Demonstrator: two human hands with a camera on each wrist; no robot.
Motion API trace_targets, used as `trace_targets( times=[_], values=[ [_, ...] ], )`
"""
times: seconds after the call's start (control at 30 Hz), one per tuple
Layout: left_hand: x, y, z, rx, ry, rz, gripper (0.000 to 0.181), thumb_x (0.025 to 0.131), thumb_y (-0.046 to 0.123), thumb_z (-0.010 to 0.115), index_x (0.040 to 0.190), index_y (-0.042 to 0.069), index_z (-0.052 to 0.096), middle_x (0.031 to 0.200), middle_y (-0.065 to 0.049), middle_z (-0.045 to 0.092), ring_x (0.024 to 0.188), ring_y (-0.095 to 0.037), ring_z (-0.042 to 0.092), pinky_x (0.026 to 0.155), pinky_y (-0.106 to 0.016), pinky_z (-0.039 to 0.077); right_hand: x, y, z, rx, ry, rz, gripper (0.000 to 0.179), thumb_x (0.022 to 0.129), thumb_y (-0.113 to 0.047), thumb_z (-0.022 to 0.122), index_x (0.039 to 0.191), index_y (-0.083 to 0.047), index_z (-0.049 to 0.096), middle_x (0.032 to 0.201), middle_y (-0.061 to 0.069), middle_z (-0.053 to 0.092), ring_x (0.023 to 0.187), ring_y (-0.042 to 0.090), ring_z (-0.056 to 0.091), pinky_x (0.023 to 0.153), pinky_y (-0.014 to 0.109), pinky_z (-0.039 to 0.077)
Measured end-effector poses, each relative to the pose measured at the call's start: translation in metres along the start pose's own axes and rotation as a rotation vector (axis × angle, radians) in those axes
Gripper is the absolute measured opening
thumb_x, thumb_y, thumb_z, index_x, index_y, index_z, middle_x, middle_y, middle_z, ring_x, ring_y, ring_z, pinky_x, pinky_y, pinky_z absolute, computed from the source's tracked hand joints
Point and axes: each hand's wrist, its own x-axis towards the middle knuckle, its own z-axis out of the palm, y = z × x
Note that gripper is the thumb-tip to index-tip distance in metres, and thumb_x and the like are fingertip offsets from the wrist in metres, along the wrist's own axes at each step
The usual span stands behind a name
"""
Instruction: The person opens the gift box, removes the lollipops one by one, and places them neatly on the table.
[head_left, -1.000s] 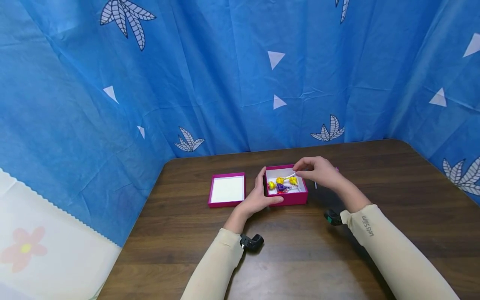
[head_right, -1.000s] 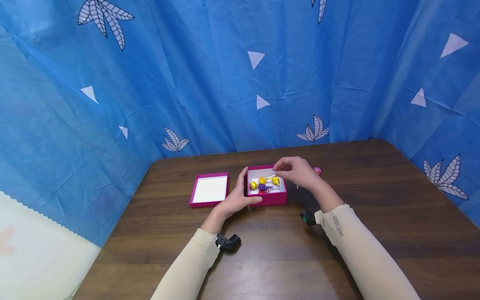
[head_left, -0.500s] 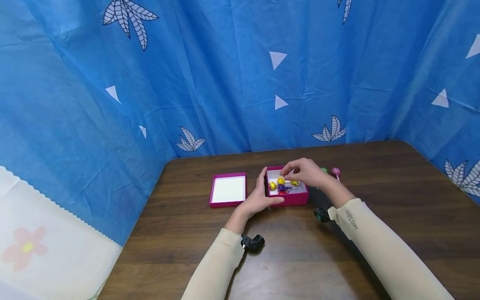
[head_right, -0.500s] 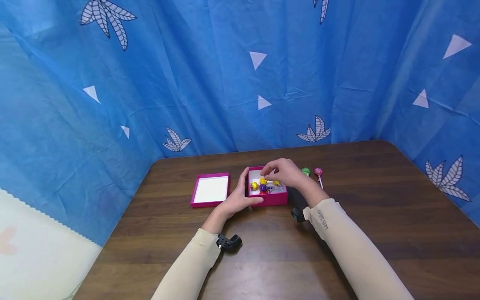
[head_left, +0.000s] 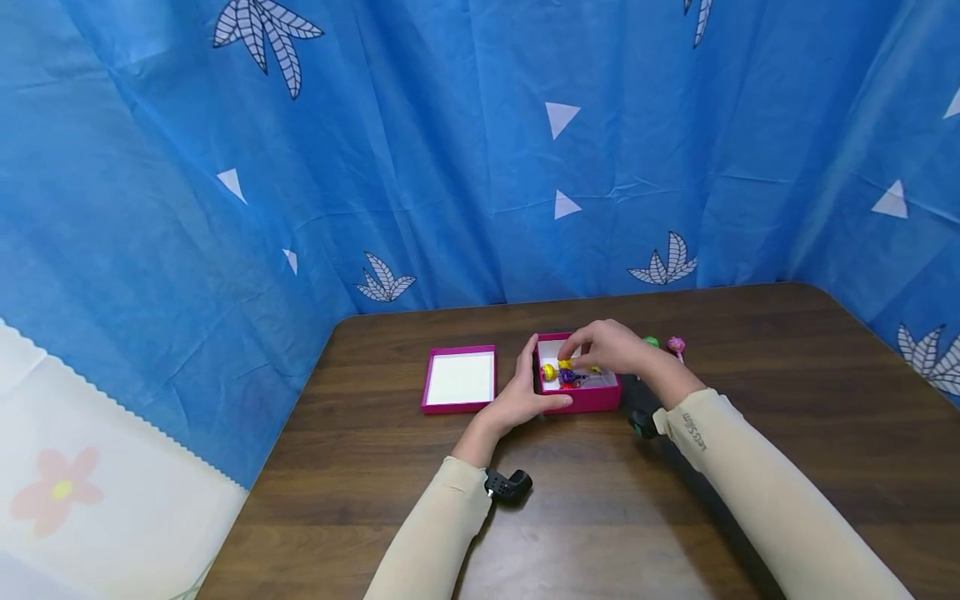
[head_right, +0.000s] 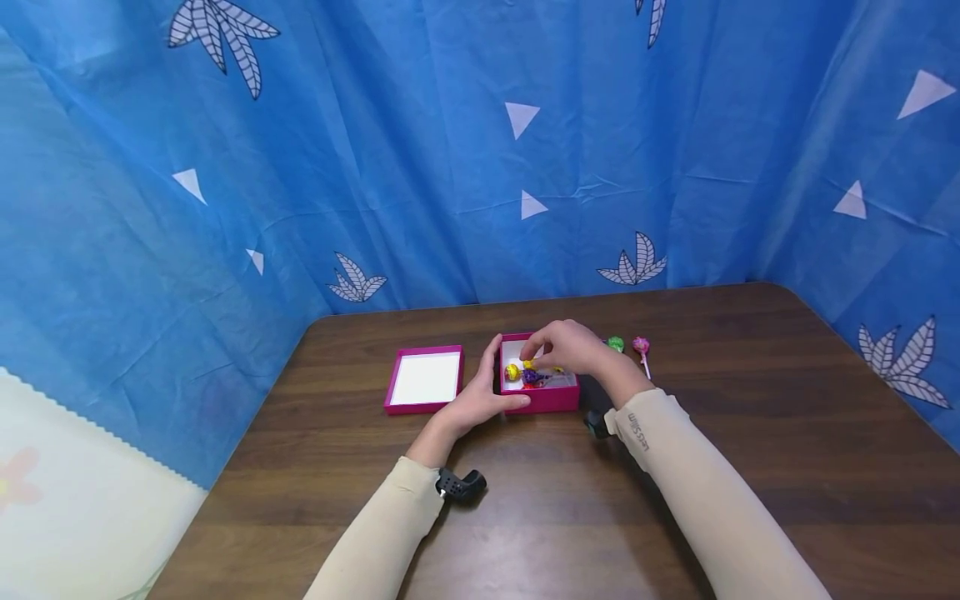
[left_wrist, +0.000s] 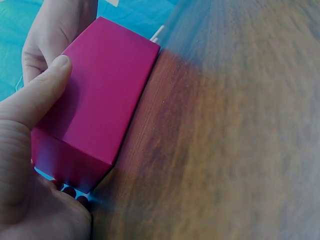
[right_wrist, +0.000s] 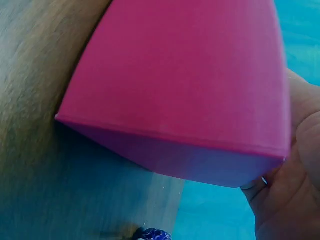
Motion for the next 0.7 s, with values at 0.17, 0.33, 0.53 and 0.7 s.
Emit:
trace_targets(
  times=[0.17,0.33,0.53,0.7],
  values=[
    [0.001,-0.001,0.001,0.004,0.003,-0.001,0.113,0.080,0.042,0.080,0.155,0.049,-0.004,0.166,-0.002,0.011,0.149,-0.029,0.028,0.115,-0.053,0.040,0.002,0.002,0.003,-0.052,-0.034,0.000,0.025,0.086,-0.013,0.078,0.109,-0.021,0.078,0.109,0.002,0.076,0.089,0.016,0.062,0.078,0.032,0.058],
    [0.002,-0.002,0.002,0.021,0.006,0.003,0.113,0.080,0.043,0.080,0.155,0.048,-0.004,0.165,-0.003,0.012,0.148,-0.029,0.028,0.115,-0.052,0.041,0.003,0.004,0.006,-0.106,-0.073,-0.025,0.028,0.085,-0.015,0.079,0.112,-0.022,0.078,0.110,0.000,0.076,0.094,0.017,0.066,0.085,0.038,0.059],
    [0.001,-0.002,0.002,0.008,0.003,0.003,0.112,0.081,0.044,0.079,0.155,0.049,-0.005,0.166,-0.003,0.010,0.148,-0.030,0.028,0.117,-0.053,0.038,0.006,0.005,0.014,-0.182,-0.074,-0.071,0.026,0.083,-0.018,0.082,0.108,-0.025,0.078,0.109,-0.003,0.076,0.085,0.012,0.060,0.083,0.035,0.055],
    [0.001,-0.001,0.002,0.006,0.003,0.003,0.112,0.081,0.045,0.079,0.155,0.049,-0.005,0.166,-0.004,0.009,0.147,-0.031,0.030,0.117,-0.052,0.038,0.007,0.006,0.019,-0.217,-0.041,-0.088,0.027,0.083,-0.018,0.082,0.108,-0.025,0.078,0.110,-0.003,0.076,0.080,0.011,0.056,0.076,0.030,0.051]
  ],
)
